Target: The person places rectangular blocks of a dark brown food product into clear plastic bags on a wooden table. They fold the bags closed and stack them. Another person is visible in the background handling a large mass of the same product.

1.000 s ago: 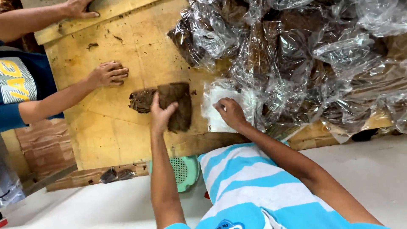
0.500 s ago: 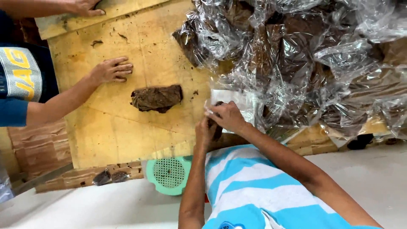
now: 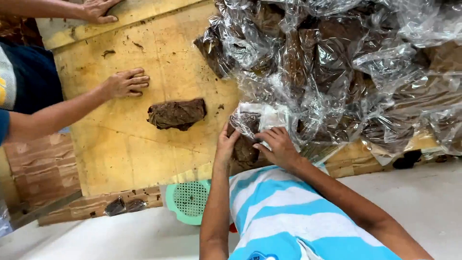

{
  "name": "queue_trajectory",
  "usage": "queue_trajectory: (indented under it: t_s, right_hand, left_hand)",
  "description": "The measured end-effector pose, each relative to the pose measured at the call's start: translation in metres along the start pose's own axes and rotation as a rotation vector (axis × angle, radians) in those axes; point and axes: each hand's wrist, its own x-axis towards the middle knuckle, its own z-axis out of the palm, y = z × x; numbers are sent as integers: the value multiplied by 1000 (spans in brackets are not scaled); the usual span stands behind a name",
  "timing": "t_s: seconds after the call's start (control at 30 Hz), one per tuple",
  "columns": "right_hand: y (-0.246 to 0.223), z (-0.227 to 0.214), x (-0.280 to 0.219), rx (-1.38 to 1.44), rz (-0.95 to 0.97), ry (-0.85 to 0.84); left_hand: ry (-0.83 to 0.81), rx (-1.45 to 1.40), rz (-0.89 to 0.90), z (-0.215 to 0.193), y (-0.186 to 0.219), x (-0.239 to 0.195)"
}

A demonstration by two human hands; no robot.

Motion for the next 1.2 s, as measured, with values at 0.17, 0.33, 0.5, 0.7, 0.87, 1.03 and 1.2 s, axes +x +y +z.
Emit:
queue_trajectory:
  t_s: [0.17,0.33,0.5,0.7,0.87,1.03,1.2]
  right_hand:
    - [-23,-23,11,172,49,1]
    - [-29,-43,31,50,26,-28]
    - [-25,-44,52,-201,35,-46]
    - [-23,-18,69,-51,31,-60]
    - [-17,17,45,-39,-71,-187]
    - [-32,-4,36,68,-130,-183]
    - [-21,-27,19,-13,-2,-85]
  left_hand:
    - [91,-267,-71,-20,-41,18]
    - [133,-434,-100,9,-26,-7]
    - [-81,-299,-70,20,-17,-18]
    - [-220,-140,22,-14,-91,19]
    - [-142,119,15,-22,-99,22]
    - [22,239,33,14,-90,7]
    - [97,109,147,29,-55,10]
